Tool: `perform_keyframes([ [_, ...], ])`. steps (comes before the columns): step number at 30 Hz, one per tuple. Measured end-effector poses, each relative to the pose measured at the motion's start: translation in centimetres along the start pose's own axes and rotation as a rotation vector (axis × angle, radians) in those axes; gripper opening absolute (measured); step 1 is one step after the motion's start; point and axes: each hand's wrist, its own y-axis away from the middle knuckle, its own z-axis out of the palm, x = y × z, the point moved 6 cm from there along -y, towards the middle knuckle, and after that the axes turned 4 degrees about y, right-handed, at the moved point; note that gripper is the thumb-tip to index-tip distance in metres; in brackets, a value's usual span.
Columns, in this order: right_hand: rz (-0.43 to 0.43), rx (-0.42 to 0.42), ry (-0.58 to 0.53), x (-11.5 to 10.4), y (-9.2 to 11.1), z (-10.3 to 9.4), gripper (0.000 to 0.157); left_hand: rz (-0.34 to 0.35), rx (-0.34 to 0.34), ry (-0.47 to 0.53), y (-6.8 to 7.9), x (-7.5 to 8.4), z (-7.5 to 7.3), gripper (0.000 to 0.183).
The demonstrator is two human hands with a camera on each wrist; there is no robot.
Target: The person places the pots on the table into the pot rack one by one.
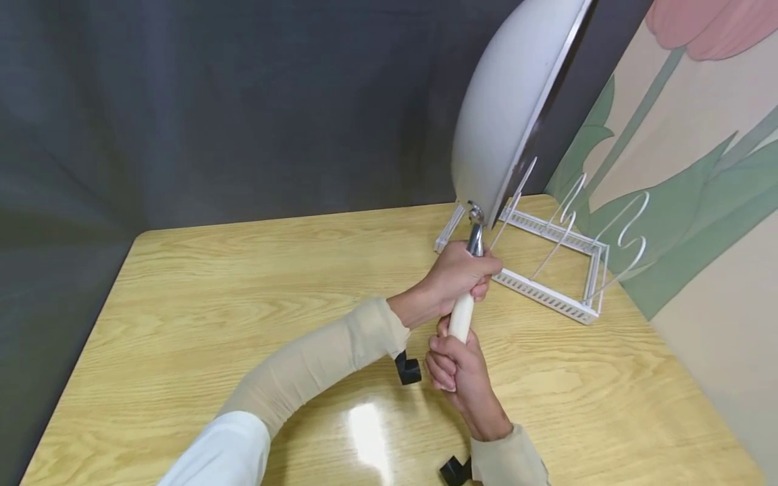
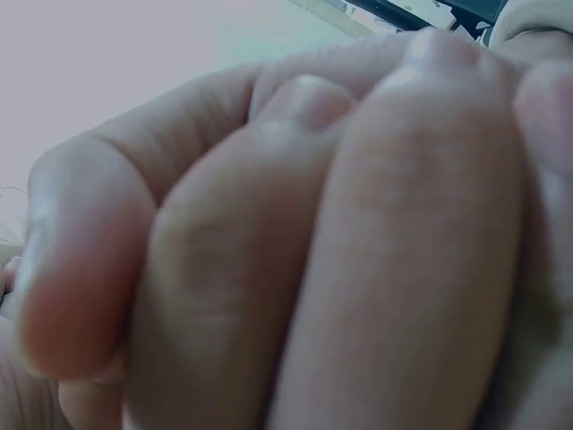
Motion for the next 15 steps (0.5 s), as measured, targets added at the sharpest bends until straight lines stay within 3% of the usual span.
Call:
perform_keyframes([
  [8,-0.001,-0.046,-0.029,0.1,0.3,-0.2,0.037,-0.014,0.006,0.011,-0.1,-0.8,0.1,0.029],
  [15,0.006,-0.051,-0.073,0.3,0.6,-0.6,0.036,-0.022,0.072,-0.036,-0.2,-1.4,0.2,0.026],
])
